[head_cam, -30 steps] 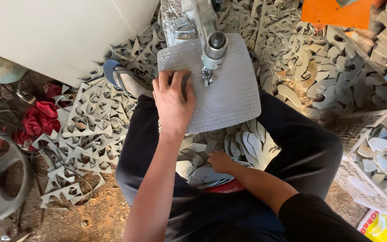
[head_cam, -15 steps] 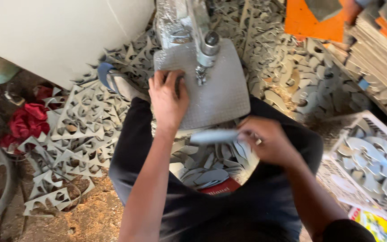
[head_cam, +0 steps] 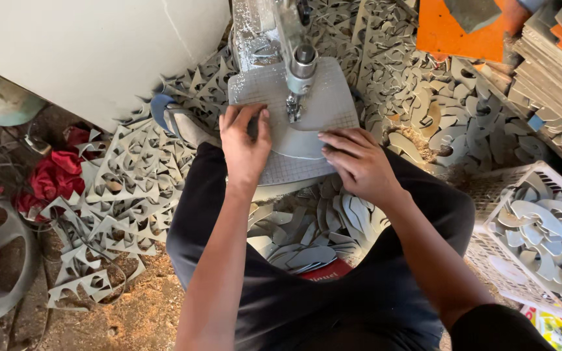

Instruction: The person uses a band saw to cut gray rubber pieces into curved shapes. They feed each piece through the blade, guide it with both hands, and place the finished pieces into a white crate.

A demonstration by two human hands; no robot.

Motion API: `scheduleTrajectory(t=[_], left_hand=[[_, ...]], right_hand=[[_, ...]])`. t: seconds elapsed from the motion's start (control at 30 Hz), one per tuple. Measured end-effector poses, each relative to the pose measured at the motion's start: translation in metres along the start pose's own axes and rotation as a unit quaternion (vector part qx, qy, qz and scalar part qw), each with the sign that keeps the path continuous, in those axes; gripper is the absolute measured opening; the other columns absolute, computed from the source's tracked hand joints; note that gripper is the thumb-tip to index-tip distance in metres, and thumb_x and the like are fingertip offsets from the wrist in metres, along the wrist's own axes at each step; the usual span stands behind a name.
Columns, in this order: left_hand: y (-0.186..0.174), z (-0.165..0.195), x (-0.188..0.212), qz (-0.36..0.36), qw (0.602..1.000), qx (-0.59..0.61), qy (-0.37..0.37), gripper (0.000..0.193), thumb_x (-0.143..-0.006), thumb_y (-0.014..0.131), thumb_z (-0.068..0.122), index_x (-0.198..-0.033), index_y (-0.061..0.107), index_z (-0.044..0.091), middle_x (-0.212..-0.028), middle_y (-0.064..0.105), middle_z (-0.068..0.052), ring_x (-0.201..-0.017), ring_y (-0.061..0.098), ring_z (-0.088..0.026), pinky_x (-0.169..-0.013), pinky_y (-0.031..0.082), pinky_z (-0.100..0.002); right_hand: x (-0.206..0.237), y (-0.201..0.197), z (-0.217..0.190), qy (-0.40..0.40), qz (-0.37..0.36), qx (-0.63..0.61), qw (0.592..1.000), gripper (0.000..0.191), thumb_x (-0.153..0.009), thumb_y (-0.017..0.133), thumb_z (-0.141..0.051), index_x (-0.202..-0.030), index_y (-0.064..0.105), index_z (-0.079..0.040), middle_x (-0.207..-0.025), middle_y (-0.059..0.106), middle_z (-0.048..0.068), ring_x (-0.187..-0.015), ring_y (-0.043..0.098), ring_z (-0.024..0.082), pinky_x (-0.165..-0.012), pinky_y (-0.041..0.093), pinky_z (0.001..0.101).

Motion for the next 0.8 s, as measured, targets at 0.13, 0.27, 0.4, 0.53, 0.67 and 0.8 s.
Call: scheduleTrajectory(t=[0.13, 0.27, 0.4, 0.53, 0.67, 0.8], left_hand=[[0.002, -0.001, -0.001, -0.011, 1.0, -0.007, -0.007, 0.012, -0.094, 0.073, 0.01, -0.106, 0.076, 0.009, -0.103, 0.068, -0.011, -0.098, 0.061, -0.032, -0.092, 0.049, -0.042], [0.003, 0.002, -0.002, -0.007, 1.0, -0.007, -0.006, 0.013, -0.094, 0.073, 0.01, -0.106, 0.076, 0.009, -0.104, 0.068, -0.011, -0.097, 0.06, -0.032, -0.092, 0.049, -0.042], [0.002, -0.001, -0.002, -0.007, 1.0, -0.008, -0.008, 0.012, -0.093, 0.072, 0.01, -0.105, 0.076, 0.009, -0.103, 0.067, -0.011, -0.096, 0.061, -0.032, -0.09, 0.049, -0.042], [0.0, -0.002, 0.0, -0.003, 1.0, -0.017, 0.008, 0.011, -0.094, 0.072, 0.009, -0.105, 0.075, 0.008, -0.104, 0.067, -0.011, -0.097, 0.061, -0.033, -0.092, 0.049, -0.043], [-0.001, -0.002, 0.0, -0.001, 1.0, -0.022, 0.007, 0.011, -0.094, 0.072, 0.008, -0.104, 0.075, 0.008, -0.103, 0.068, -0.011, -0.096, 0.061, -0.033, -0.091, 0.049, -0.043], [-0.002, 0.0, 0.001, -0.004, 1.0, -0.015, -0.013, 0.01, -0.094, 0.072, 0.01, -0.103, 0.075, 0.01, -0.103, 0.067, -0.01, -0.096, 0.061, -0.032, -0.09, 0.049, -0.043]], right_hand=[[-0.012, -0.004, -0.005, 0.027, -0.028, 0.006, 0.999, 0.028, -0.087, 0.076, -0.022, -0.105, 0.07, -0.002, -0.127, 0.067, 0.011, -0.118, 0.062, 0.03, -0.105, 0.046, 0.0475], [-0.023, -0.009, -0.015, 0.022, -0.072, 0.049, 0.996, 0.045, -0.085, 0.078, -0.032, -0.115, 0.071, 0.001, -0.114, 0.064, 0.014, -0.107, 0.061, 0.031, -0.097, 0.048, 0.0459], [-0.017, -0.01, -0.026, -0.045, -0.12, 0.12, 0.984, 0.033, -0.086, 0.077, -0.027, -0.102, 0.07, 0.001, -0.104, 0.063, 0.012, -0.104, 0.065, 0.029, -0.088, 0.056, 0.0393], [0.001, -0.018, -0.022, -0.051, -0.056, 0.107, 0.991, 0.018, -0.086, 0.077, -0.017, -0.091, 0.069, -0.001, -0.093, 0.066, 0.01, -0.084, 0.067, 0.026, -0.07, 0.057, 0.0359], [0.015, -0.02, 0.002, 0.24, 0.075, -0.039, 0.967, 0.017, -0.101, 0.072, -0.012, -0.091, 0.069, 0.002, -0.075, 0.065, 0.01, -0.062, 0.06, 0.024, -0.06, 0.051, 0.035], [0.024, 0.009, 0.001, 0.508, 0.179, -0.371, 0.756, 0.018, -0.098, 0.067, -0.016, -0.105, 0.074, 0.0, -0.079, 0.069, 0.011, -0.056, 0.062, 0.014, -0.052, 0.053, 0.0304]])
Point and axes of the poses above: each hand's wrist, its own x-axis away from the middle knuckle, its own y-axis out of the palm, z = x × y, the point moved 2 cm from there along -x, towards the middle knuckle
